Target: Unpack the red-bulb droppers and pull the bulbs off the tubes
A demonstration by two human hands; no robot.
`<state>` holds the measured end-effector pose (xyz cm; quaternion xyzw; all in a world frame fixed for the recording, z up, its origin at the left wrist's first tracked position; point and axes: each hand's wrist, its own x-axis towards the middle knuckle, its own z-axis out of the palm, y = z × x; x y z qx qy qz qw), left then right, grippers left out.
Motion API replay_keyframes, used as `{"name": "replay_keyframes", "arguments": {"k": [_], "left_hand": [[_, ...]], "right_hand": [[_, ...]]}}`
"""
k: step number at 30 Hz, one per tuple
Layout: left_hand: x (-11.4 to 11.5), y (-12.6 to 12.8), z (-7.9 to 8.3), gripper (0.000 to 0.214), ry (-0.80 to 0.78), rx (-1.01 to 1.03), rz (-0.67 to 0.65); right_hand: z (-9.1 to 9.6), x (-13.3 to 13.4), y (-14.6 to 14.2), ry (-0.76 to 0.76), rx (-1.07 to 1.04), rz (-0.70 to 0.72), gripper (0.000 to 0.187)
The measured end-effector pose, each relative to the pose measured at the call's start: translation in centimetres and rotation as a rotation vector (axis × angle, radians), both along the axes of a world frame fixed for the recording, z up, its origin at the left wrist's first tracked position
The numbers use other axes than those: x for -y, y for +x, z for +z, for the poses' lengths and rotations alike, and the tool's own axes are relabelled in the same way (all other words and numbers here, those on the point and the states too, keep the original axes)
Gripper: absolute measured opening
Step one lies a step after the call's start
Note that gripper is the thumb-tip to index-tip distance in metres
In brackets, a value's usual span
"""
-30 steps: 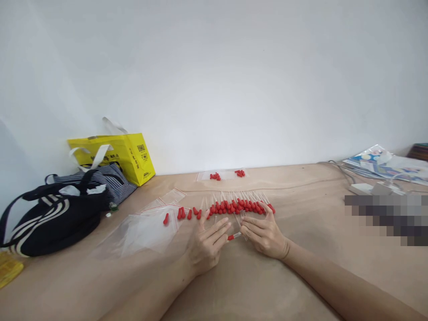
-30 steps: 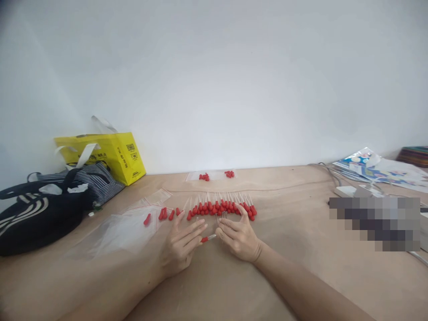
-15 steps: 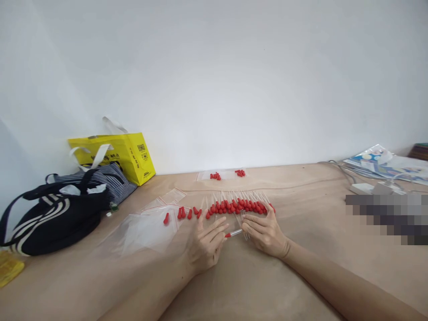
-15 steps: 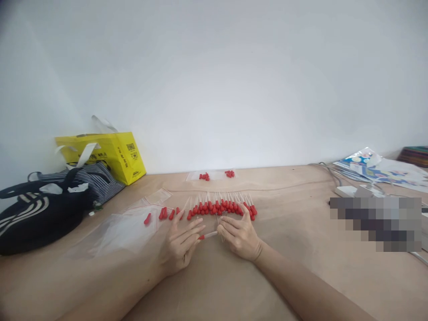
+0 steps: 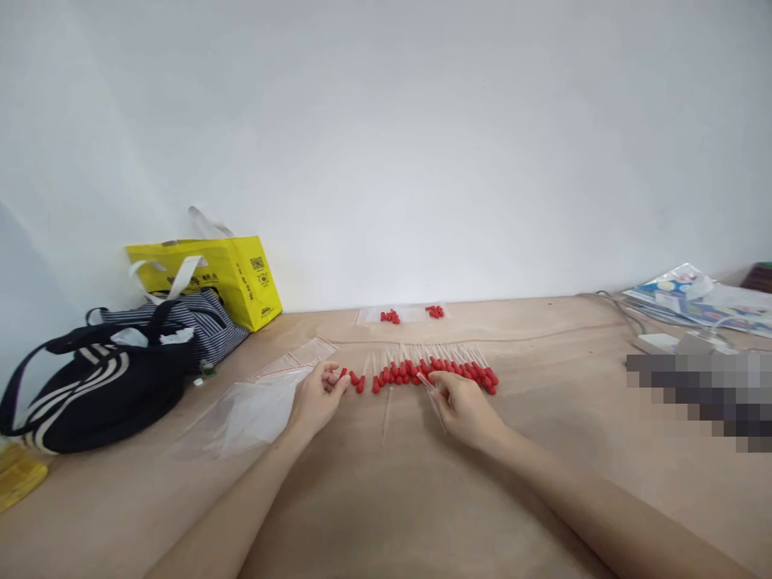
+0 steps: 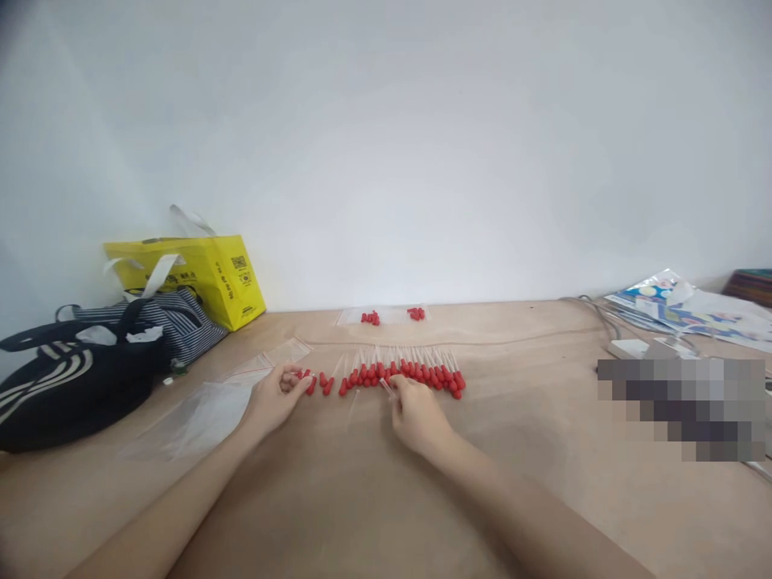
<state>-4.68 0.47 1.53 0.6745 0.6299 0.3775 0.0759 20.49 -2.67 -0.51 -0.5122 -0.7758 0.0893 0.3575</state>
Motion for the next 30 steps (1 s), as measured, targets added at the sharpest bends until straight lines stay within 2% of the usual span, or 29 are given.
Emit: {"name": "replay_keyframes", "arguments": {"k": [3, 7, 13, 19, 22, 25, 30], "left_hand": [[-0.5, -1.0, 0.1, 0.023, -0.075, -0.006, 0.062], [-1.1, -1.7, -0.2, 0.024, -0.089, -0.045, 0.11], [-1.7, -1.9, -0.7, 0.028, -0.069, -0.096, 0.126], [-1.5, -1.2, 0.2, 0.026, 0.035, -0.193, 0.117], [-1.3, 0.1, 0.7, 0.023, 0.04, -0.324, 0.034], [-1.3, 1.3, 1.0, 0.019, 0.024, -0.551, -0.043], [-2.0, 2.1, 1.0, 0.016, -0.015, -0.678, -0.102]], "right_hand": [[0.8, 0.0, -1.6, -0.141, 0.146, -0.053, 0.024], [1.9, 0.1, -3.7, -0.267, 0.374, -0.18, 0.027], [2.4, -0.1, -5.3, -0.298, 0.457, -0.21, 0.022], [1.9, -0.3, -5.7, -0.281, 0.462, -0.205, 0.018], [1.8, -0.4, -5.7, -0.276, 0.45, -0.202, 0.017], [1.8, -0.3, -4.9, -0.259, 0.411, -0.216, 0.018], [1.4, 0.7, -1.2, -0.217, 0.304, -0.28, 0.013]]}}
